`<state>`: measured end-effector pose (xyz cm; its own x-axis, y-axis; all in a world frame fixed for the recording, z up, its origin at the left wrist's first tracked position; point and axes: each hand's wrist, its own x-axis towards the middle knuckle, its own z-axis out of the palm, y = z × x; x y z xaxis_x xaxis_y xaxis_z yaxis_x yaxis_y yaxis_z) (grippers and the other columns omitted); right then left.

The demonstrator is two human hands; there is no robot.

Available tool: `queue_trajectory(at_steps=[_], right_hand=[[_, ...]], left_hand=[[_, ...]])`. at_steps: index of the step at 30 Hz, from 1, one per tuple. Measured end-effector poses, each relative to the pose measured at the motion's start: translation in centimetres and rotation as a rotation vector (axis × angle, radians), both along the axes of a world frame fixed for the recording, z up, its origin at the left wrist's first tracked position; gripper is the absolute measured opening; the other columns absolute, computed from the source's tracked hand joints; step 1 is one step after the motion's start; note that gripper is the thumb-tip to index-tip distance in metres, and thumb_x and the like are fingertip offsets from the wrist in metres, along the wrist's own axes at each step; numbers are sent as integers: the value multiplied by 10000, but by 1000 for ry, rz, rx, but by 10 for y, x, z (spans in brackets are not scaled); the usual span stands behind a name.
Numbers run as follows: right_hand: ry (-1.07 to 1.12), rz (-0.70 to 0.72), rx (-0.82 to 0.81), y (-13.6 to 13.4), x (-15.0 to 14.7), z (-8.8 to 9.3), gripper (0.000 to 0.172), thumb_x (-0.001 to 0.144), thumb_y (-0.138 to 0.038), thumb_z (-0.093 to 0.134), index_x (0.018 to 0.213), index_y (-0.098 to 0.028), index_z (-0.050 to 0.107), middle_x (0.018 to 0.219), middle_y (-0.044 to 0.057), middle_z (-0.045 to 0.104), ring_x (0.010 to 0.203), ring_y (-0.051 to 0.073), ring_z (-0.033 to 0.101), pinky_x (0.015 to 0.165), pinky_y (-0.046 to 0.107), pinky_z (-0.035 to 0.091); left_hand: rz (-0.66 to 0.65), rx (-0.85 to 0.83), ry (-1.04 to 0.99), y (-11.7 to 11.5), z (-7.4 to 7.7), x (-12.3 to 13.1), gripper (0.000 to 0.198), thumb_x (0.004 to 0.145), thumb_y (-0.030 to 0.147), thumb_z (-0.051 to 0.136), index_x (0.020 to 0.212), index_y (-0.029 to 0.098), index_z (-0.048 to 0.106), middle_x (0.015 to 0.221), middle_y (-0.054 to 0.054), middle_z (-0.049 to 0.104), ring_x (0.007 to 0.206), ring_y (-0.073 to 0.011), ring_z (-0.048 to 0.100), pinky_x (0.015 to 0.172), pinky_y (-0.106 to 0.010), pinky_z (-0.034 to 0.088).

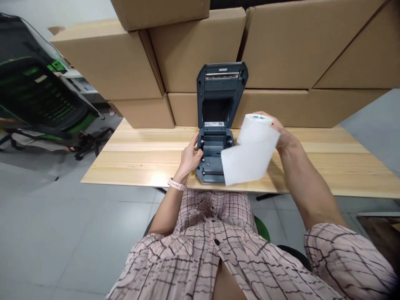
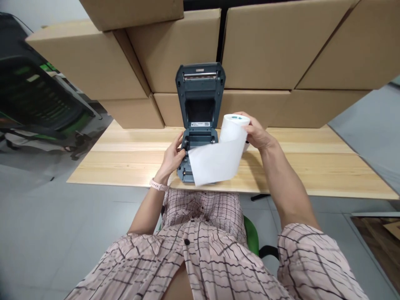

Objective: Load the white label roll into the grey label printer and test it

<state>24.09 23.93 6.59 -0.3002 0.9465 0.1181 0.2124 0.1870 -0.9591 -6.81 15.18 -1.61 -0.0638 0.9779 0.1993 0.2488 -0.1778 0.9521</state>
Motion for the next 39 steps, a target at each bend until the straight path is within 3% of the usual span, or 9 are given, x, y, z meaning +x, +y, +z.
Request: queue_trajectory(at_steps=[3, 8, 11, 17, 23, 27, 33, 39], right_hand=[[78, 184, -28, -7, -30, 16, 715, 630, -674, 785, 1186, -264, 605, 1215, 110, 755, 1030, 311, 701, 840, 428, 568], [-559, 370, 304, -8, -86, 34, 701, 636, -585, 841, 1193, -213, 634, 1203, 107, 746, 1032, 318, 682, 853, 382, 515], [-842, 455, 357, -6, -108, 34, 654, 699, -571, 814, 1221, -215, 643, 1213, 116, 747, 1048, 337, 687, 838, 377, 504], [-968, 608, 342, 2, -121, 16, 710, 762, -629, 792, 1312, -202, 655, 1312, 143, 744, 1106, 365, 710, 872, 401, 530], [-1003, 596, 431, -12, -118, 6, 658, 914, -535, 681, 1433, -135, 620, 1446, 214, 677, 1274, 416, 670, 1015, 513, 544], [-812, 490, 552, -55, -97, -2, 584, 1039, -436, 524, 1543, -143, 560, 1603, 191, 564, 1462, 393, 556, 1185, 589, 463], [-720, 403, 610, -139, -78, -33, 548, 1074, -510, 507, 1568, -281, 562, 1669, 103, 501, 1562, 354, 463, 1227, 626, 465], [-653, 300, 653, -166, -89, -52, 606, 1092, -529, 454, 1666, -346, 391, 1686, 80, 476, 1588, 307, 431, 1242, 644, 458]], left_hand=[[-2, -18, -2, -1, -1, 0, 848, 826, 108, 594, 1622, 365, 452, 1618, -74, 585, 1126, -270, 759, 973, -457, 609], [-5, -3, -17, -2, 0, 1, 820, 860, 139, 608, 1630, 357, 429, 1629, -69, 573, 1276, -302, 710, 1052, -503, 595], [-7, -17, -22, -3, 3, 2, 819, 865, 133, 596, 1632, 359, 423, 1639, -68, 561, 1308, -311, 697, 1070, -512, 586], [15, -25, 6, -4, 5, 2, 832, 848, 109, 578, 1625, 373, 442, 1617, -59, 586, 1243, -298, 727, 1029, -489, 584], [19, -20, 13, -3, 3, 2, 804, 844, 111, 568, 1605, 357, 485, 1574, -53, 631, 1118, -251, 755, 960, -430, 587], [22, -3, 4, -5, 3, 3, 755, 854, 117, 573, 1585, 300, 520, 1492, -68, 698, 1134, -242, 752, 997, -411, 580], [36, 0, 11, -6, 3, 3, 688, 857, 146, 587, 1535, 265, 579, 1481, -72, 704, 1153, -254, 746, 1067, -439, 569], [59, 1, -19, -7, 1, 6, 638, 886, 181, 565, 1518, 267, 582, 1545, -75, 651, 1325, -270, 683, 1150, -459, 526]])
